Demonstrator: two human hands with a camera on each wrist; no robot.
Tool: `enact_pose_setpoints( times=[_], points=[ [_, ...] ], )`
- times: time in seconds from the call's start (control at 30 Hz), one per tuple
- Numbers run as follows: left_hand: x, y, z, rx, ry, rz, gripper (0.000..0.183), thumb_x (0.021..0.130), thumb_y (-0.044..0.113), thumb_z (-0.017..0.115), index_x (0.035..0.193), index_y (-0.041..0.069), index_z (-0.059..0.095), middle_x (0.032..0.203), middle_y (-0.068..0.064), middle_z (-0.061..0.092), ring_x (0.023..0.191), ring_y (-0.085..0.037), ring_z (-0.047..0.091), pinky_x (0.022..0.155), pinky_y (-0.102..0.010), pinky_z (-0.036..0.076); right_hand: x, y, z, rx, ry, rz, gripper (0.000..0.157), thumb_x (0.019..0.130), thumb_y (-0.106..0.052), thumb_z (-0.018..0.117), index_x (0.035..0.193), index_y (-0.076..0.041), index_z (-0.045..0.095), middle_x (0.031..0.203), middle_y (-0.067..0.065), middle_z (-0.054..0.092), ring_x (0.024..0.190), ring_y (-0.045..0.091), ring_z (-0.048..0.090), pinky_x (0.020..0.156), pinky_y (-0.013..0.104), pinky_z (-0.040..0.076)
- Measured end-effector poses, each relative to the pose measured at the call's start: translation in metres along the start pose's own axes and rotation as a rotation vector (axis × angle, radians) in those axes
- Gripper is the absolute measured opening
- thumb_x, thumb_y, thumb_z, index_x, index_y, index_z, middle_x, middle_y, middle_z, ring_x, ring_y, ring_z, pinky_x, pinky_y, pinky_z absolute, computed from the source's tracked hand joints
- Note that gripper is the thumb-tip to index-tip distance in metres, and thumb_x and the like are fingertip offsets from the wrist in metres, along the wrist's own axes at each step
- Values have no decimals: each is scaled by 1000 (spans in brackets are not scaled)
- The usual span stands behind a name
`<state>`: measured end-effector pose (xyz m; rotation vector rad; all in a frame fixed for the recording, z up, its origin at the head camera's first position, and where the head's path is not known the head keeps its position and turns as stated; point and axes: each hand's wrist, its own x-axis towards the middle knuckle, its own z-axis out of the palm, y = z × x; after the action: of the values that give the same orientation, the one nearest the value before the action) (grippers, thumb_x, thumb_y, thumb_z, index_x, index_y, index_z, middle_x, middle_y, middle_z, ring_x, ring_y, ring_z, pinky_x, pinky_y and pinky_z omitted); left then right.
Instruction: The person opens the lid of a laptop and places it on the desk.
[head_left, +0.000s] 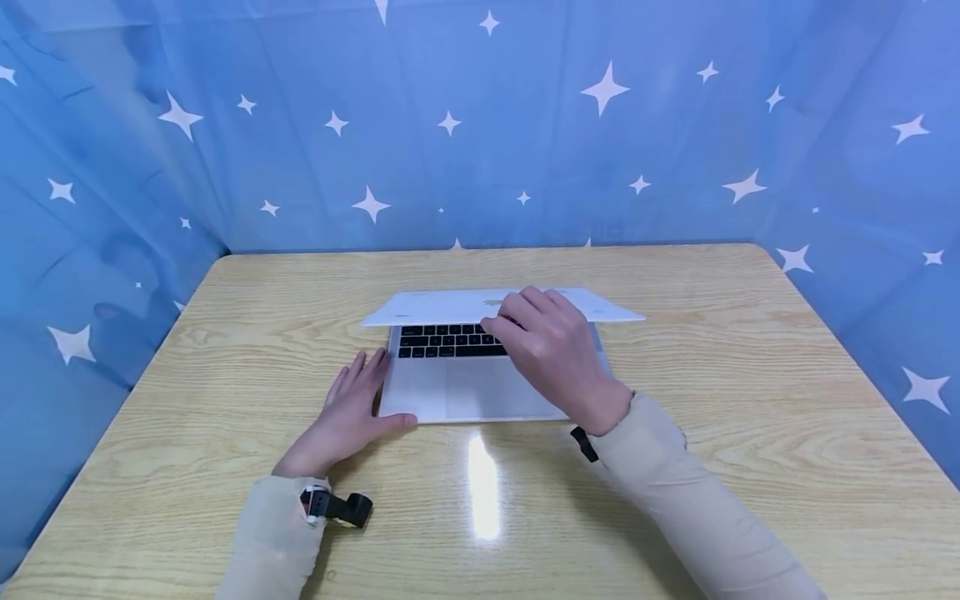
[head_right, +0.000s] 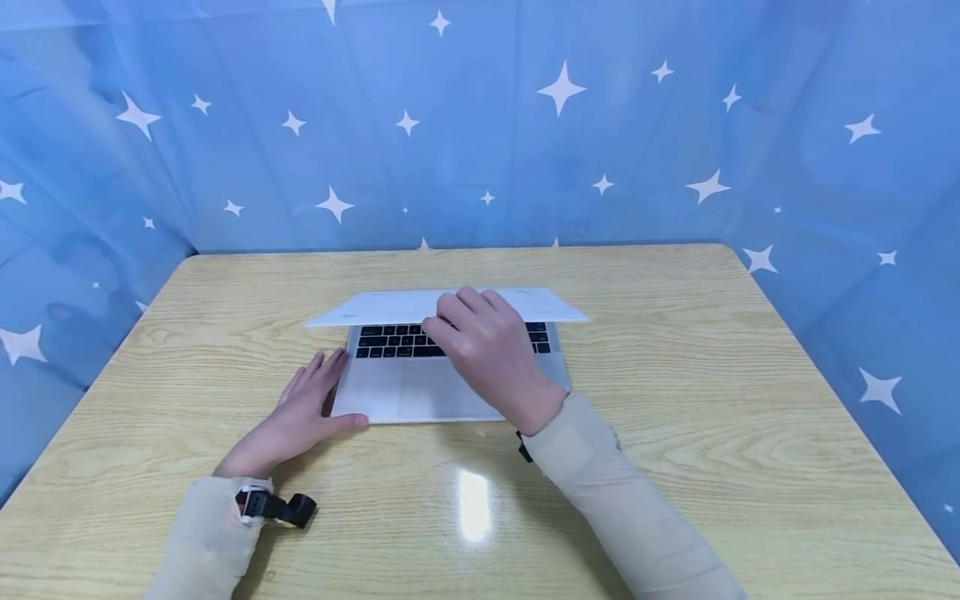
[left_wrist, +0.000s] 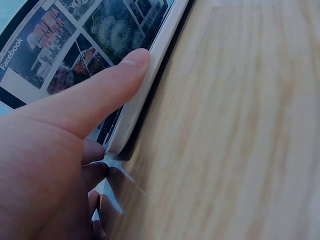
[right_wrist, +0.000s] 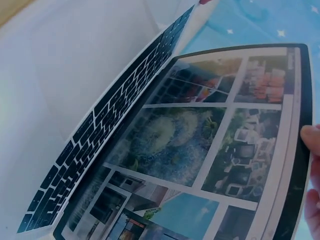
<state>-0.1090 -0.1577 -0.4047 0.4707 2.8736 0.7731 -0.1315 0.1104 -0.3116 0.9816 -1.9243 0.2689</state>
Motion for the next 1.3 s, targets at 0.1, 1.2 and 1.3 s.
enact_pose_setpoints(
  times=[0.1,1.2,1.3],
  points=[
    [0,-1,0,-3,3,-2,102,72,64,57,142,3,15,148,-13,9,134,-32,-5,105,-49,-2,2,1,1,-15,12,-2,17,81,2,56,74,-10,67,67,2,52,61,18,48,48,26,33],
    [1,-3,1,-19,-4,-1,100,73,62,58,143,5,14,148,-13,9,134,-31,-5,105,-48,-2,12,7,24,-102,195,90,18,84,-9,60,66,-7,64,77,4,62,71,24,54,58,36,41],
    [2,-3,2,-16,-4,0,100,73,62,58,143,5,14,148,-12,9,134,-31,-5,105,-48,-2,13,10,26,-109,191,115,19,84,-10,60,65,-6,64,77,4,61,73,24,53,60,36,40]
  ],
)
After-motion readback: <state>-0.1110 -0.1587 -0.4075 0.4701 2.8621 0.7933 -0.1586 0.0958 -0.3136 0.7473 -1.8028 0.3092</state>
